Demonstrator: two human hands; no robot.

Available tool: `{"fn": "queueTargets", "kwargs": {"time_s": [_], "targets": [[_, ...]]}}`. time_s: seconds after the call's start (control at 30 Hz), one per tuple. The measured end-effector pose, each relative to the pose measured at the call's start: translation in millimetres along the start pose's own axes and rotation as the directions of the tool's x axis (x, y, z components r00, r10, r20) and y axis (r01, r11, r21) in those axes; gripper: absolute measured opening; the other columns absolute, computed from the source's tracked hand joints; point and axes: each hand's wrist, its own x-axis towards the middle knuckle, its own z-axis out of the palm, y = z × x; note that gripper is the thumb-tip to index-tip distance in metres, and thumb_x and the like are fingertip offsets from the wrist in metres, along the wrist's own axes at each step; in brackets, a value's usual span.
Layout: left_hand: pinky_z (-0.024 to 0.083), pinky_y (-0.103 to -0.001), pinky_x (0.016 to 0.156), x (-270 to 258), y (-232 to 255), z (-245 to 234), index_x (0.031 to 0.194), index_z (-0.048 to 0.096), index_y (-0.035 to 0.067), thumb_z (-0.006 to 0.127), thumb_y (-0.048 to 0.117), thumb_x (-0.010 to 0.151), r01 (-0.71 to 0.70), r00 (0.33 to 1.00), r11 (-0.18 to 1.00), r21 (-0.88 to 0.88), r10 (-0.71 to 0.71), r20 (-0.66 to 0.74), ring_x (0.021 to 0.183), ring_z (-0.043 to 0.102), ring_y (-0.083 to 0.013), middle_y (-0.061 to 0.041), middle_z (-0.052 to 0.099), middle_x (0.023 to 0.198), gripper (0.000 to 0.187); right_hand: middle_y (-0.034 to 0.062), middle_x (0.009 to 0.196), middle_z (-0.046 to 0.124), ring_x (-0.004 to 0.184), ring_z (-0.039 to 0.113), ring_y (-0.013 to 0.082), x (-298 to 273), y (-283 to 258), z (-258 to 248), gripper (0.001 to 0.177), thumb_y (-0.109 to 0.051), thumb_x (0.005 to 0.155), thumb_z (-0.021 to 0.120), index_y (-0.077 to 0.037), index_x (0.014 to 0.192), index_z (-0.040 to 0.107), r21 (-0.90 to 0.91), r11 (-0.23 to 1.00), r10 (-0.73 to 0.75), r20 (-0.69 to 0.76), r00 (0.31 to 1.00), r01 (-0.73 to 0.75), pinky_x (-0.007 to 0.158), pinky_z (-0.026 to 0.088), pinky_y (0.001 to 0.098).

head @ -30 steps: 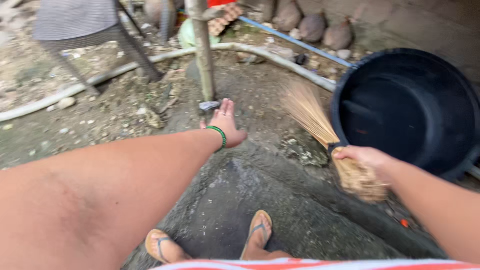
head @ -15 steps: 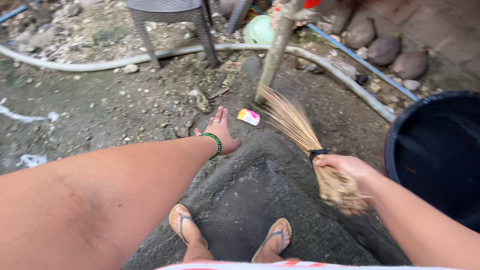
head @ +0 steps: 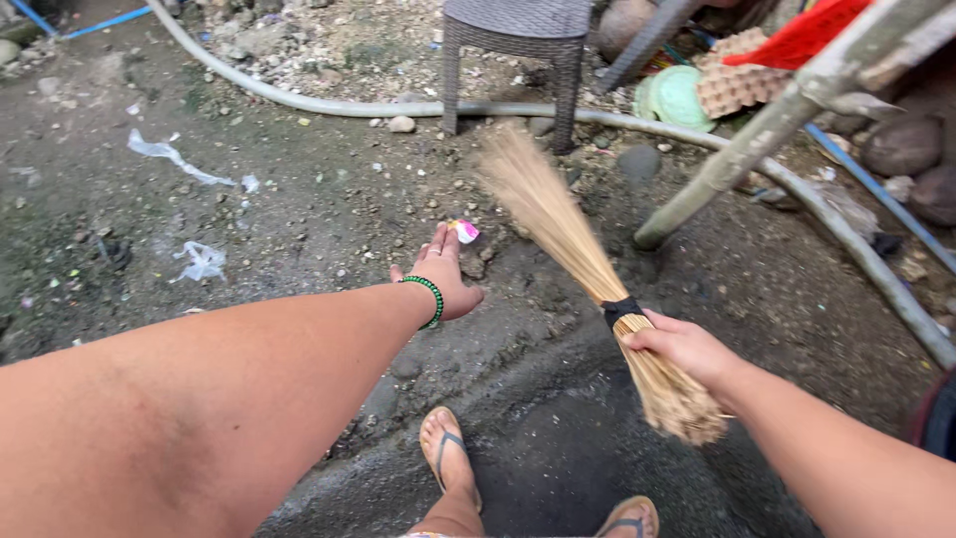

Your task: The person sweeps debris and dirt from a concrete outdoor area into a drainage channel using a short handheld broom.

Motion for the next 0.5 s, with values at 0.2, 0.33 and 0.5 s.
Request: {"fn": "queueTargets", "kwargs": {"time_s": [0.2, 0.33, 0.5], "targets": [[0.012, -0.069, 0.122, 8.6, -65.8, -26.8, 0.164, -0.006, 0.019, 0.067, 0.052, 0.084, 0.018, 0.999, 0.998, -0.066, -0.019, -0.028, 0.16, 0.008, -0.0228, 0.004, -0.011, 0.174, 0.113, 0.0099, 0.082, 0.069, 0.06, 0.063, 0.0242, 95.5, -63.1, 128.2, 0.033, -0.039, 0.088, 0.065, -0.009, 0.101, 0.065, 0.108, 0.933, 0.338, 0.052, 0.94, -0.342, 0.055, 0.052, 0.0421], [0.011, -0.069, 0.122, 8.5, -115.1, -36.1, 0.165, -0.007, 0.018, 0.066, 0.05, 0.085, 0.075, 0.997, 0.991, -0.111, -0.078, -0.019, 0.159, 0.009, -0.0245, 0.003, -0.01, 0.174, 0.113, 0.0108, 0.075, 0.071, 0.057, 0.066, 0.0248, 118.9, -89.9, 170.9, 0.039, -0.04, 0.085, 0.071, -0.003, 0.1, 0.068, -0.249, 0.946, 0.275, 0.265, 0.924, -0.21, 0.054, 0.055, 0.0408], [0.013, -0.069, 0.122, 4.2, -150.2, -51.1, 0.165, -0.005, 0.02, 0.067, 0.049, 0.084, 0.159, 0.987, 0.975, -0.153, -0.162, -0.005, 0.161, 0.007, -0.021, 0.005, -0.01, 0.174, 0.112, 0.0115, 0.078, 0.074, 0.058, 0.067, 0.0236, 111.9, -102.3, 176.0, 0.033, -0.036, 0.08, 0.067, -0.012, 0.103, 0.067, -0.044, 0.975, 0.22, 0.288, 0.932, -0.217, 0.053, 0.055, 0.0392]]}}
